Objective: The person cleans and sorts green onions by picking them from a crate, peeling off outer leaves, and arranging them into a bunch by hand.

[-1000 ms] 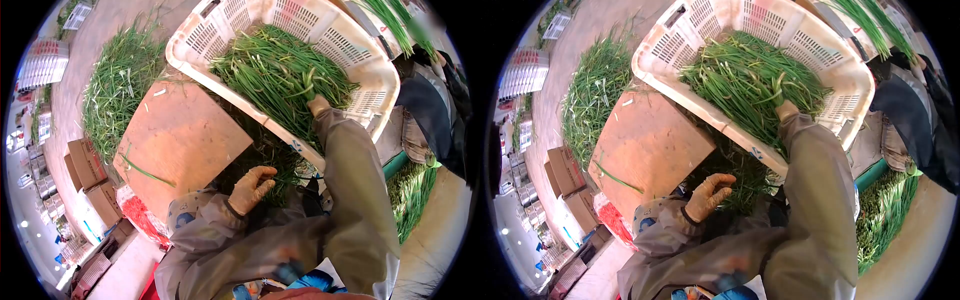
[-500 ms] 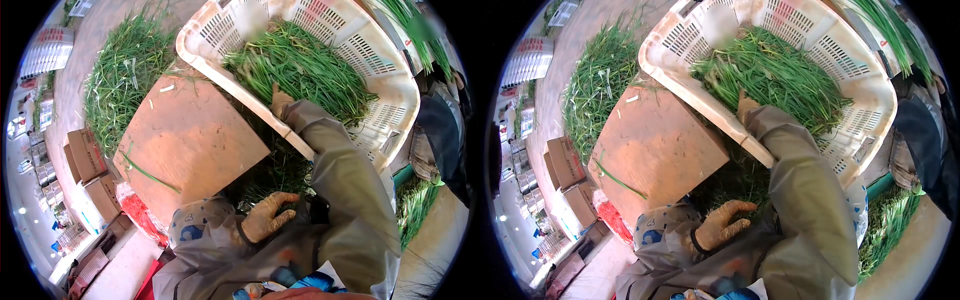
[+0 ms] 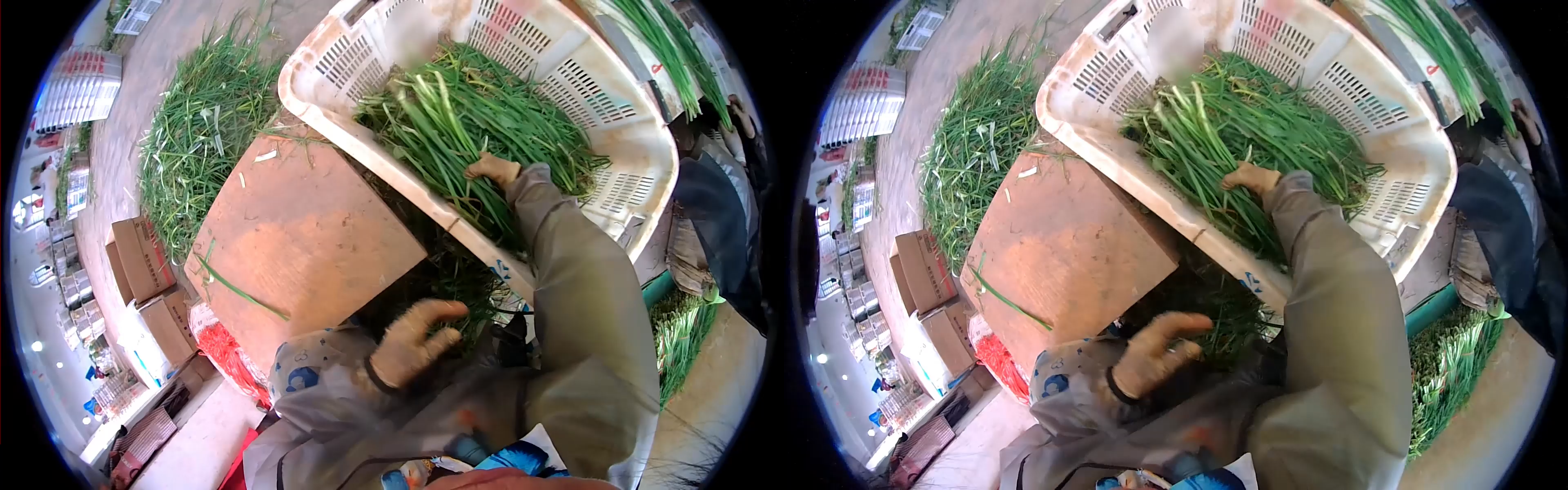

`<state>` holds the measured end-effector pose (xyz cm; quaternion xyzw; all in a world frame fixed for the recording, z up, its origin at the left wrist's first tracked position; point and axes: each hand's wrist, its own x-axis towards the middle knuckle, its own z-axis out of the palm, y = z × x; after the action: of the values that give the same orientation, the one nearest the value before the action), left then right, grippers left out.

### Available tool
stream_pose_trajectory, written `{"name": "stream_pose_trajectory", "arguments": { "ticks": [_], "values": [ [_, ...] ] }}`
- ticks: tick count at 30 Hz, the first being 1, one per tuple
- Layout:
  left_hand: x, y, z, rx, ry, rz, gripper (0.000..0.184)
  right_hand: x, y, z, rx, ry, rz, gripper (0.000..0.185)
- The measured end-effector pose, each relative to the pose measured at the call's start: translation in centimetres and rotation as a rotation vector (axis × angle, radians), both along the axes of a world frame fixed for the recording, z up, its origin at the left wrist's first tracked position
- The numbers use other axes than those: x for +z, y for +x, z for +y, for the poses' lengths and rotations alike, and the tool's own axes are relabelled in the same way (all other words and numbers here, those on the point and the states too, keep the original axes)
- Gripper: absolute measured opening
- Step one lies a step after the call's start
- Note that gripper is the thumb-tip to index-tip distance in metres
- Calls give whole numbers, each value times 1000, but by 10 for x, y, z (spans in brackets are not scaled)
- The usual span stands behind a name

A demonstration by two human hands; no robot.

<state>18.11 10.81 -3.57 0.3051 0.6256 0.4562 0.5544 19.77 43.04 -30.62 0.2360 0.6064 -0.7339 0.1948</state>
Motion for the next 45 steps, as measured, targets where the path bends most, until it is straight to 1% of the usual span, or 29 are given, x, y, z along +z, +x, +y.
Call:
{"name": "stream_pose_trajectory", "arguments": {
  "ticks": [1,3,4,5,7,8,9,12,15,17,19,20,23,25,26,27,28,30,31,33,35,36,37,39,40,41,42,44,45],
  "values": [
    [0,-10,4,49,43,63,32,28,19,9,-11,-25,135,20],
    [21,-32,29,293,-53,-53,44,91,39,4,-127,-192,42,21],
    [9,-43,38,345,34,9,54,83,50,13,-76,-198,170,33],
    [-7,-53,55,397,118,73,65,121,53,2,-154,-274,73,46],
    [-29,-71,99,494,281,215,92,130,66,5,-103,-316,199,50],
    [-29,-73,123,568,244,48,104,161,71,-2,-146,-301,208,52],
    [-29,-73,144,633,203,-123,116,132,80,5,-155,-307,213,54],
    [-48,-61,174,543,115,-193,133,202,81,-15,-141,-272,190,57],
    [-64,-28,182,548,271,-352,102,201,77,-36,25,299,114,61],
    [-90,-42,175,634,185,-433,67,212,76,-55,76,643,159,56],
    [-84,-39,175,724,213,-536,51,234,72,-68,155,782,41,63],
    [-79,-42,172,657,184,-527,29,240,69,-72,188,804,-23,63],
    [-72,-40,170,644,280,-530,39,263,79,-77,282,876,-31,61],
    [-18,-21,167,670,466,-417,48,305,95,-66,440,948,11,62],
    [-2,-21,159,707,521,-297,41,324,112,-51,399,924,156,59],
    [3,-36,140,602,392,-411,31,338,133,-33,246,874,243,52],
    [36,-30,122,630,520,-422,25,351,154,-18,28,766,258,43],
    [85,-34,90,449,854,-608,60,373,183,8,-293,1091,23,38],
    [97,-32,70,453,939,-628,64,372,200,13,-308,1425,-33,35],
    [127,-52,30,106,888,-601,70,355,213,5,-512,687,424,32],
    [121,-63,9,-257,920,-663,70,402,195,-57,-495,368,495,31],
    [127,-38,-1,-153,860,-726,72,405,185,-82,-419,300,555,33],
    [121,-41,-25,-140,513,-662,70,399,173,-109,-340,230,612,36],
    [126,18,-37,66,310,-656,65,377,142,-168,-268,-74,743,44],
    [122,32,-44,42,245,-691,64,373,134,-190,-161,262,714,47],
    [101,40,-61,59,154,-757,63,372,132,-212,-174,316,685,46],
    [101,52,-71,131,128,-771,64,373,130,-233,-187,368,653,45],
    [103,68,-101,200,137,-789,69,382,134,-257,-247,59,395,35],
    [105,70,-116,185,174,-787,71,378,136,-266,-298,-8,477,33]
  ]
}}
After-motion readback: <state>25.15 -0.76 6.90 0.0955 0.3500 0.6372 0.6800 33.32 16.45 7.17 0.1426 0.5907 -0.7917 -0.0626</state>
